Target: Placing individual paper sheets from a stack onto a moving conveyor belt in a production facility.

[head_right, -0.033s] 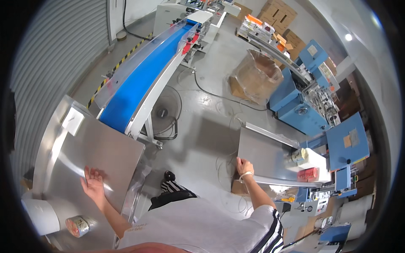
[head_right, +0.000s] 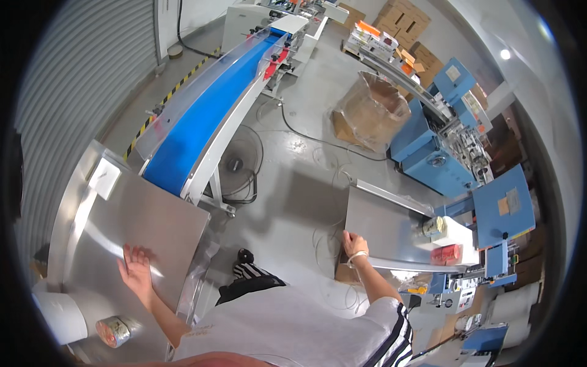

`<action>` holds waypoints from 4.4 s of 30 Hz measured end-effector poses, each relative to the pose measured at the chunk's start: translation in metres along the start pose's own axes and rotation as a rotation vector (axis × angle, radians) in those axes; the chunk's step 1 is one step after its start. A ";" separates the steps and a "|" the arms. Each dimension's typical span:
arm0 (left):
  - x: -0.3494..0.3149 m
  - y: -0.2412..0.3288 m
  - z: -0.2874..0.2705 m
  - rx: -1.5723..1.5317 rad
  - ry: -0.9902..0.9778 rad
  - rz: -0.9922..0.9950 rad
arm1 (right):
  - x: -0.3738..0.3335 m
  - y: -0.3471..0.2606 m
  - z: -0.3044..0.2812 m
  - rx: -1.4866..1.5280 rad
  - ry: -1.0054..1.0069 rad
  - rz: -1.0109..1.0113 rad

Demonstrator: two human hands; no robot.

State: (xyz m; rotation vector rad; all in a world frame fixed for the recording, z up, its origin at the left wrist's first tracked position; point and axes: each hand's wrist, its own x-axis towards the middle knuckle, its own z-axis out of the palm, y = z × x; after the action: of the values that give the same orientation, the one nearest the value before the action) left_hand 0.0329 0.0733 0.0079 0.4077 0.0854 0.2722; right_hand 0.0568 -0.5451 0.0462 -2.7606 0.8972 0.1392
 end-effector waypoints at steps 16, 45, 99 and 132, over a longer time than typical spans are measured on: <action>0.006 -0.001 0.012 0.183 0.086 -0.026 | -0.004 -0.008 -0.005 0.106 -0.142 0.137; 0.021 -0.061 -0.025 1.207 0.246 0.490 | -0.027 -0.003 -0.007 0.585 0.331 -0.212; -0.238 -0.612 0.312 1.562 -1.347 0.021 | -0.159 0.470 0.211 0.684 -0.552 0.695; -0.422 -0.870 0.469 1.334 -1.768 0.261 | 0.025 0.590 -0.183 0.349 0.552 0.119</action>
State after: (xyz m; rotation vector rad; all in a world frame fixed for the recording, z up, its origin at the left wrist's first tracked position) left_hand -0.0959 -0.9897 0.0989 1.8528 -1.6192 -0.0141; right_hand -0.2679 -1.0679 0.1053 -2.4404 1.0837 -0.7215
